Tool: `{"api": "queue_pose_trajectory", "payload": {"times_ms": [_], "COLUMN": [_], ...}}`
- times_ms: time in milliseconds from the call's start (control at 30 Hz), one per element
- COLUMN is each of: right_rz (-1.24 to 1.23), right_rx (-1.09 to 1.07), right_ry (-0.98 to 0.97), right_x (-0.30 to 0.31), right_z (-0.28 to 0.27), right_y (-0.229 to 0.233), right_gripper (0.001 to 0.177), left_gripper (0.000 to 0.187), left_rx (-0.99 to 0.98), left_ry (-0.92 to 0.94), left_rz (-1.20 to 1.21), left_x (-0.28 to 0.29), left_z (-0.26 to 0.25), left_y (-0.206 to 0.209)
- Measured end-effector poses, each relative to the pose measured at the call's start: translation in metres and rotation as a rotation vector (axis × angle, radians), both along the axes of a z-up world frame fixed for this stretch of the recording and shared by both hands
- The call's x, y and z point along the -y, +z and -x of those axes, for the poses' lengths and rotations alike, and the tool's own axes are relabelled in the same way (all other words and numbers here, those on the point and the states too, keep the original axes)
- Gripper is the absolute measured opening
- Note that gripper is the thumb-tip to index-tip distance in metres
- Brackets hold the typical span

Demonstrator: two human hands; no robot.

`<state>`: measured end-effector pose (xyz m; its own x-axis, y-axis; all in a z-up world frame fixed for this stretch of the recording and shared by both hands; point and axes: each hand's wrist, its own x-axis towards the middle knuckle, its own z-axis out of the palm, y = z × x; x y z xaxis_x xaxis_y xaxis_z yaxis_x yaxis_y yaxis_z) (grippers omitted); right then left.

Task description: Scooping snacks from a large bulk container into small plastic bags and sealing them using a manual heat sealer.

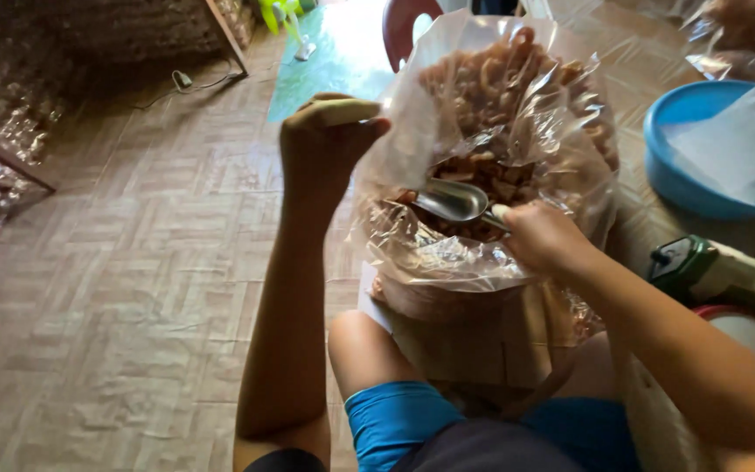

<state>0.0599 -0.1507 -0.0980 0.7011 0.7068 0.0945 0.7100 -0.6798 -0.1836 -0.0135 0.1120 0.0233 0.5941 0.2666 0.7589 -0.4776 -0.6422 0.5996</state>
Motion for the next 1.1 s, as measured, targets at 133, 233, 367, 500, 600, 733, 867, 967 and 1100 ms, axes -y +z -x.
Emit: {"api": "queue_pose_trajectory", "payload": {"times_ms": [133, 233, 367, 500, 600, 733, 867, 967, 1100], "right_rz": [-0.041, -0.020, 0.434, 0.468, 0.365, 0.521, 0.554, 0.444, 0.414], "right_rx": [0.044, 0.267, 0.454, 0.858, 0.571, 0.131, 0.119, -0.035, 0.065], "right_ry": [-0.047, -0.011, -0.091, 0.052, 0.175, 0.026, 0.052, -0.019, 0.049], "right_x": [-0.004, 0.012, 0.035, 0.034, 0.028, 0.024, 0.029, 0.035, 0.022], "right_z": [-0.013, -0.016, -0.013, -0.045, -0.035, -0.036, -0.048, -0.054, -0.040], "right_y": [-0.008, 0.026, 0.072, 0.018, 0.023, 0.041, 0.011, 0.030, 0.020], "right_gripper": [0.014, 0.010, 0.007, 0.018, 0.005, 0.017, 0.013, 0.011, 0.021], "left_gripper": [0.019, 0.018, 0.033, 0.033, 0.030, 0.025, 0.032, 0.036, 0.045], "left_rx": [0.024, 0.016, -0.159, -0.216, -0.274, -0.252, -0.245, -0.200, -0.146], "left_ry": [-0.046, -0.020, -0.112, -0.366, -0.290, -0.084, -0.016, 0.054, 0.060], "left_rz": [0.064, 0.132, 0.516, 0.608, 0.513, 0.232, 0.167, 0.115, 0.116], "left_x": [-0.007, -0.007, -0.003, 0.006, 0.019, 0.017, 0.025, 0.024, 0.027], "left_z": [0.033, 0.057, 0.070, 0.047, 0.037, 0.033, 0.032, 0.035, 0.038], "left_y": [0.002, 0.005, -0.008, -0.035, -0.037, -0.043, -0.041, -0.035, -0.028]}}
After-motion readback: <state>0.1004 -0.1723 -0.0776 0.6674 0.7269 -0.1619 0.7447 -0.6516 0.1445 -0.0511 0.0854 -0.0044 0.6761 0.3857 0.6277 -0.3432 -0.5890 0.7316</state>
